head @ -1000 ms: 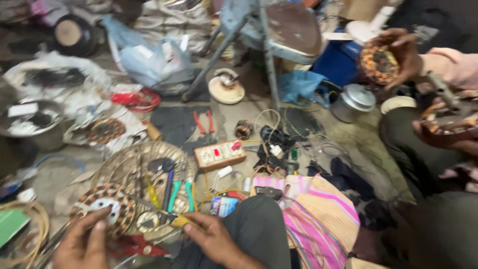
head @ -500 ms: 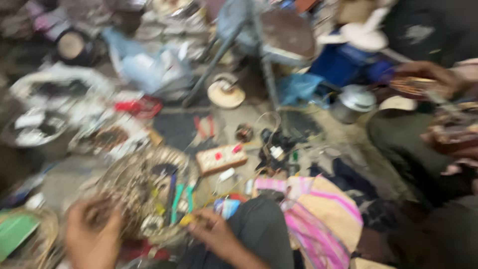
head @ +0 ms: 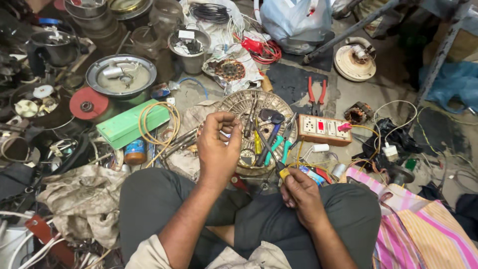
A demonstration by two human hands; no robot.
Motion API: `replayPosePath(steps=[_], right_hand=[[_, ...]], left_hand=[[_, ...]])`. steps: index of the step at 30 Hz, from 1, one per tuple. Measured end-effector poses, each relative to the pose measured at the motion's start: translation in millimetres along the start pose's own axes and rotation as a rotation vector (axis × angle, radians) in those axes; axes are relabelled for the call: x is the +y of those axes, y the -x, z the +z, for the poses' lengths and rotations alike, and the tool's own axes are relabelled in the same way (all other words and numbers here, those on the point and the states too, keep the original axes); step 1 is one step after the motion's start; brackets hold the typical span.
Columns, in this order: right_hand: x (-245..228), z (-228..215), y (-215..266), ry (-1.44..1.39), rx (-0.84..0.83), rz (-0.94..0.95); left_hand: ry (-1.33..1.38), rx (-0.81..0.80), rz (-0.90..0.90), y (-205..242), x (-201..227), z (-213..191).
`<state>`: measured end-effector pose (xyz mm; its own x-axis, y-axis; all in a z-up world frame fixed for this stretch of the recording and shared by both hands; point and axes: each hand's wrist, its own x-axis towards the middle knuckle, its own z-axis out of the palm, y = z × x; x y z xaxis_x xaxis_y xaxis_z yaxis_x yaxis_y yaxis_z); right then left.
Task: The person is repairing a fan motor stator by using a screwdriver and pliers to manipulate wires and components while sitting on the workshop floor.
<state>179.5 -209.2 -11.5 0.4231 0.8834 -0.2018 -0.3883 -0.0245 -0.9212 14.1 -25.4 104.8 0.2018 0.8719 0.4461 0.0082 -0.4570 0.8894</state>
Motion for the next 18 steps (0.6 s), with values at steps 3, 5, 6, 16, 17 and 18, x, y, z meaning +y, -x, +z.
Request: replayPosePath(steps=[3,5,6,16,17,18], right_hand=[[1.7,0.2,0.0,-0.017,-0.009,-0.01],[1.7,-1.0,0.3,-0.015,-0.025,-0.017],[2.0,-1.2,0.3,-0.019,-0.018,-0.01],[-5.6,3.1,2.0,-0.031,-0.035,0.01],[-6.1,3.5,2.1,-0.035,-0.046,0.002],[-6.5,3.6,2.0,-0.028,-0.042,0.009]], left_hand=[[-0.025,0.01,0.007,-0.4,1.1,-1.8],[-0.021,0.013,0.003,0.7,1.1,-0.9],[-0.03,0.012,0.009,0.7,0.5,-1.0],[-0.097,0.009,0.032,0.4,0.3,-2.7],[-0.089,0.012,0.027,0.6,1.0,-3.4],[-0.093,0.01,0.034,0.8,1.8,-3.8]])
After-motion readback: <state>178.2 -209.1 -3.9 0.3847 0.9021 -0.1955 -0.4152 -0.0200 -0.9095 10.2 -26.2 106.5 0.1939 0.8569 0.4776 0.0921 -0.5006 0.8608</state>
